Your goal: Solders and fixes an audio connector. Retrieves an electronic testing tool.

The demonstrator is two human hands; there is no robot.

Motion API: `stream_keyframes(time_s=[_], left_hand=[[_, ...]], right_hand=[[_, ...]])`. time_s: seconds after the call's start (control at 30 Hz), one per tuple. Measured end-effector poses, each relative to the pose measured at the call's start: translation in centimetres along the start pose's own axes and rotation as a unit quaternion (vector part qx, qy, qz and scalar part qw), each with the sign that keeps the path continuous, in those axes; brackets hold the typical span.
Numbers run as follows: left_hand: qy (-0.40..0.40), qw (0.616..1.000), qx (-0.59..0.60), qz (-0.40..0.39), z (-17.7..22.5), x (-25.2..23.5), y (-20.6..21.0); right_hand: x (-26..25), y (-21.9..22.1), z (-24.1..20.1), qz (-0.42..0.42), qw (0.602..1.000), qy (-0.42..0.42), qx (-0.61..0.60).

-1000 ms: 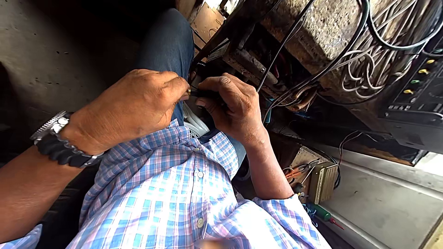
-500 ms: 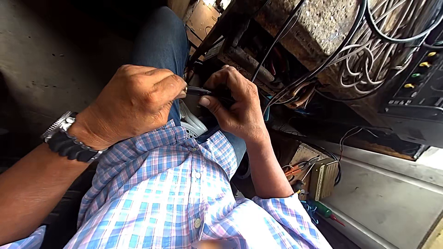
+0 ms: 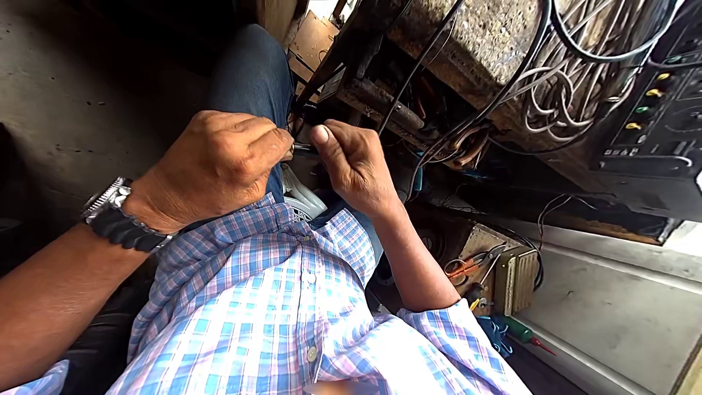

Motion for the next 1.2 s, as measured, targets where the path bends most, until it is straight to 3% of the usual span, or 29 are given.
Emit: stream_keyframes(time_s=[0.1, 0.33, 0.5, 0.7, 1.0, 1.07, 1.13, 1.2], left_hand=[[0.014, 1.0, -0.008, -0.012, -0.3, 0.0, -0.1], [0.017, 1.0, -0.015, 0.007, -0.7, -0.4, -1.1], [0.038, 0.999, -0.021, 0.0, -0.9, -0.9, -1.5], [0.016, 1.0, -0.014, 0.013, -1.3, -1.1, -2.1], [0.107, 0.991, -0.071, -0.031, -2.8, -1.9, -2.6], [0.073, 0.996, -0.044, -0.019, -2.7, -2.7, -3.3], [-0.032, 0.996, 0.08, 0.028, -2.2, -3.5, -4.1], [-0.138, 0.942, 0.287, 0.102, -1.2, -4.5, -4.3]], right_hand=[[-0.2, -0.3, 0.1, -0.038, 0.996, 0.076, -0.028], [0.0, -0.8, -0.4, -0.008, 0.999, -0.037, 0.003], [-0.7, -0.4, -0.8, -0.03, 0.993, 0.098, -0.057], [-0.6, -0.3, -1.9, 0.033, 0.999, -0.037, 0.018], [-1.3, 0.4, -0.9, -0.014, 0.999, 0.039, -0.023], [-1.1, -0.1, -1.3, 0.01, 0.999, 0.018, -0.045], [-1.2, -0.8, -2.7, 0.05, 0.996, -0.014, -0.068], [-1.6, -1.2, -4.6, 0.092, 0.988, -0.053, -0.109]])
Point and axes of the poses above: each hand's wrist, its own x-axis away from the middle knuckle, its own y-axis out of the palm, z = x × y, the point moved 1 cm from there along -x, towards the middle knuckle, and after that the axes turned 9 degrees about z, right-handed, at the moved point
